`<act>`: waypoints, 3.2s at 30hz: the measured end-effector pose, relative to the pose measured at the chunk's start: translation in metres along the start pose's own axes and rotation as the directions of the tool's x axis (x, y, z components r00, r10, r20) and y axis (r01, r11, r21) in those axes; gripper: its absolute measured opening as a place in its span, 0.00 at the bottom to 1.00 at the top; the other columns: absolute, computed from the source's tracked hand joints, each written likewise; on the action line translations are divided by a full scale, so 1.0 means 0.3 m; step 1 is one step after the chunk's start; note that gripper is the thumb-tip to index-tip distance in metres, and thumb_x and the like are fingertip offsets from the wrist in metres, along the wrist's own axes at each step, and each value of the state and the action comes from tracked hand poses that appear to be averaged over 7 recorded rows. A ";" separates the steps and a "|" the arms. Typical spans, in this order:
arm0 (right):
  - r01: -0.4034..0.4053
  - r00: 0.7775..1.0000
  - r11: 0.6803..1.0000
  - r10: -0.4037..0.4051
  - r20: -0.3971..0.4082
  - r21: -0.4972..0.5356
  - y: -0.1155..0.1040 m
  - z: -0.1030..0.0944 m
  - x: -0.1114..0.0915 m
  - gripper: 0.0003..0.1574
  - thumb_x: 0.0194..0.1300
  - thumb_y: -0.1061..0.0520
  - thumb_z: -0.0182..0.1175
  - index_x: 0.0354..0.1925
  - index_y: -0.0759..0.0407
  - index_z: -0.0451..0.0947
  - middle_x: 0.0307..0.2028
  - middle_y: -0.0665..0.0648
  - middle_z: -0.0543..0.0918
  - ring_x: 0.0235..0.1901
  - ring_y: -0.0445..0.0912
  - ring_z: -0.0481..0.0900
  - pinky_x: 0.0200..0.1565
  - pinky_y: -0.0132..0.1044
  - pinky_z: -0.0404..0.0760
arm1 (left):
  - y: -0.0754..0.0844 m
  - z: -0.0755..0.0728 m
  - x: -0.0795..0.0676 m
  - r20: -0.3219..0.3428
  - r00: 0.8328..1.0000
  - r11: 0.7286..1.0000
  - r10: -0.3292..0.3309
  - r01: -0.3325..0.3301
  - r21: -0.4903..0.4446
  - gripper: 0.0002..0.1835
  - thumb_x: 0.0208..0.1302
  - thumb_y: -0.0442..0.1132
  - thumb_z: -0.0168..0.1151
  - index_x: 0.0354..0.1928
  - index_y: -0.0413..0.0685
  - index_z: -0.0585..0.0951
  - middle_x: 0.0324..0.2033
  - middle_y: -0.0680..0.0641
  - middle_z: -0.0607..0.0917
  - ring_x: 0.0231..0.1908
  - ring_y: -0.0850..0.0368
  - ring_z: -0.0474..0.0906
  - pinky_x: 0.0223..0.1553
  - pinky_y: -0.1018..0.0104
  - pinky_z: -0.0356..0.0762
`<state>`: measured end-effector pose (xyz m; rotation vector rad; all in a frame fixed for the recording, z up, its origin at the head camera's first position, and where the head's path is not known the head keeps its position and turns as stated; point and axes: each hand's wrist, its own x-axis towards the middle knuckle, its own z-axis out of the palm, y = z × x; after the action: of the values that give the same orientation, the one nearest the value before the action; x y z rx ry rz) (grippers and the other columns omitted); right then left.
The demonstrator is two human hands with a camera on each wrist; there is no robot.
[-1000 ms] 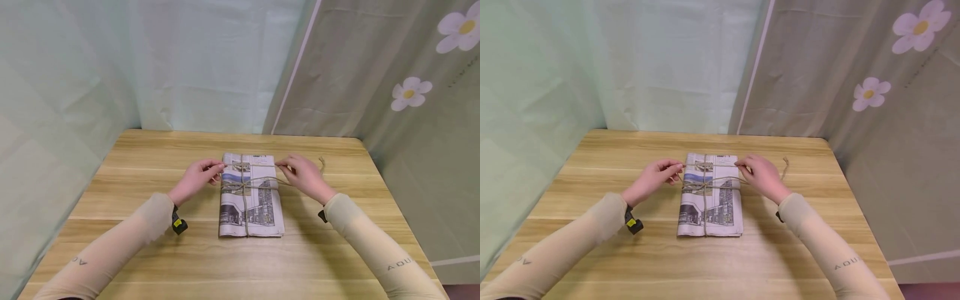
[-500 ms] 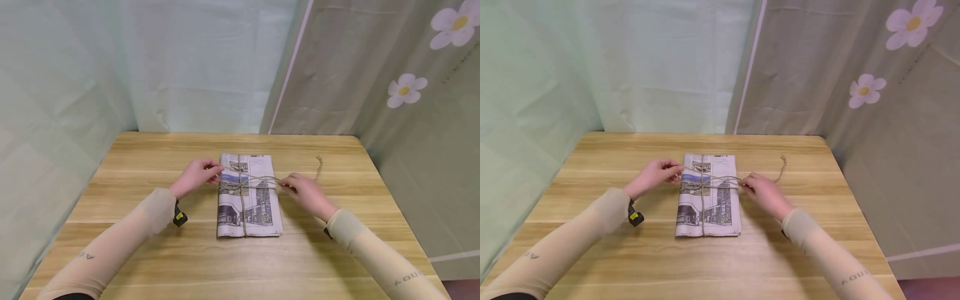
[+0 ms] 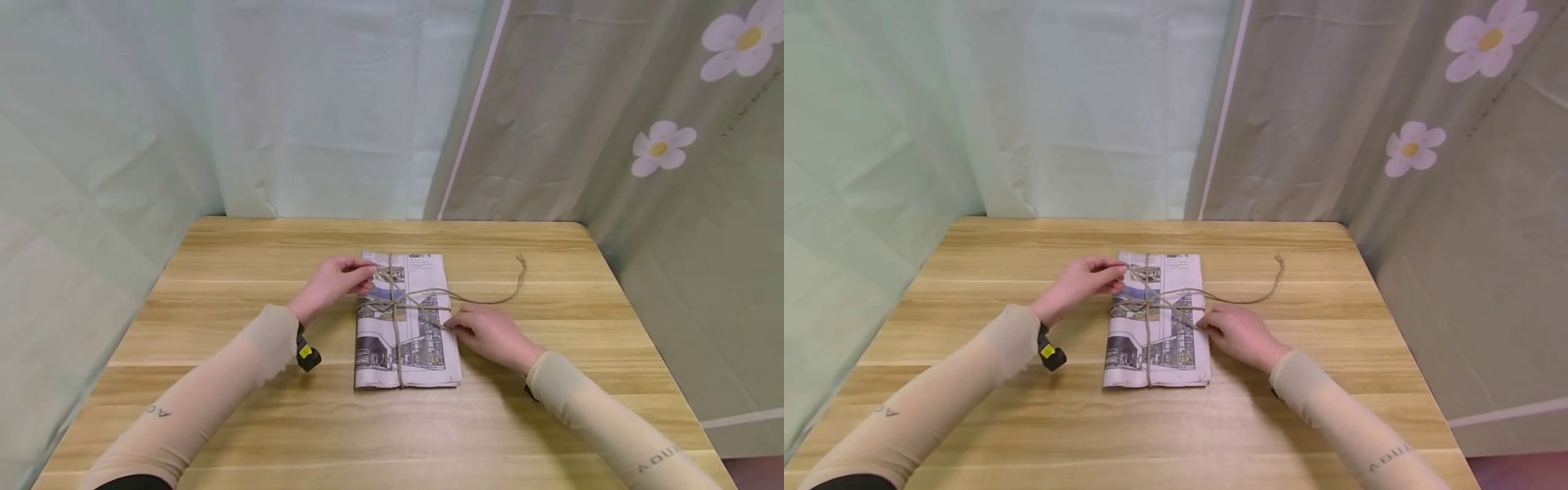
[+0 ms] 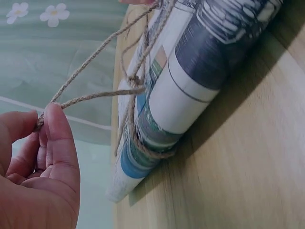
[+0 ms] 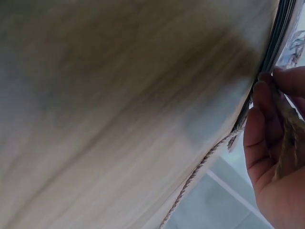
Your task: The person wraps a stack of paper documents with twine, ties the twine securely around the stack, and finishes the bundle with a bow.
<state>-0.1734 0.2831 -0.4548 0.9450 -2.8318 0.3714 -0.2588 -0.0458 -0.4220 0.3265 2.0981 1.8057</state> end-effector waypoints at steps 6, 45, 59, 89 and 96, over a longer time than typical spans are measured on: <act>-0.040 0.999 0.999 0.040 0.013 0.008 0.005 -0.008 -0.024 0.11 0.64 0.57 0.67 0.45 0.49 0.86 0.41 0.44 0.85 0.43 0.40 0.81 0.47 0.39 0.81 | -0.009 0.012 0.004 0.025 1.000 0.999 0.015 -0.014 -0.036 0.23 0.68 0.42 0.64 0.60 0.36 0.77 0.52 0.30 0.80 0.50 0.38 0.80 0.55 0.49 0.77; -0.743 0.605 0.357 0.720 0.340 0.566 0.345 -0.166 -0.092 0.31 0.71 0.39 0.58 0.50 0.67 0.78 0.32 0.53 0.83 0.26 0.43 0.78 0.28 0.35 0.79 | -0.002 0.081 -0.037 0.070 0.989 0.983 0.130 -0.137 0.118 0.16 0.71 0.38 0.60 0.56 0.38 0.80 0.46 0.33 0.82 0.45 0.39 0.81 0.49 0.49 0.81; -0.433 0.842 0.564 0.533 0.091 0.703 0.137 -0.215 0.297 0.21 0.73 0.47 0.57 0.51 0.64 0.75 0.43 0.60 0.86 0.41 0.56 0.83 0.31 0.37 0.77 | -0.027 0.130 -0.063 0.131 0.979 0.976 0.159 -0.176 0.128 0.13 0.72 0.39 0.60 0.53 0.43 0.83 0.44 0.36 0.83 0.42 0.40 0.80 0.45 0.46 0.80; -0.169 0.981 0.879 0.107 0.160 0.445 -0.064 -0.194 0.327 0.09 0.66 0.53 0.65 0.45 0.49 0.85 0.40 0.44 0.85 0.37 0.47 0.79 0.36 0.40 0.80 | 0.002 0.179 -0.004 0.079 0.981 0.981 0.178 -0.183 0.069 0.12 0.68 0.42 0.64 0.49 0.45 0.80 0.44 0.35 0.84 0.44 0.39 0.81 0.47 0.47 0.81; -0.189 0.980 0.873 0.140 0.139 0.450 -0.067 -0.179 0.339 0.05 0.68 0.55 0.62 0.41 0.52 0.83 0.36 0.51 0.85 0.35 0.43 0.79 0.38 0.38 0.80 | 0.012 0.120 0.009 0.033 0.975 0.954 0.218 -0.220 0.204 0.16 0.70 0.41 0.62 0.57 0.45 0.78 0.48 0.43 0.82 0.42 0.45 0.81 0.45 0.53 0.83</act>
<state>-0.2396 0.2239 -0.3788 0.8053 -2.9851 1.0896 -0.2467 -0.0117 -0.4233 0.6448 2.3266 1.6967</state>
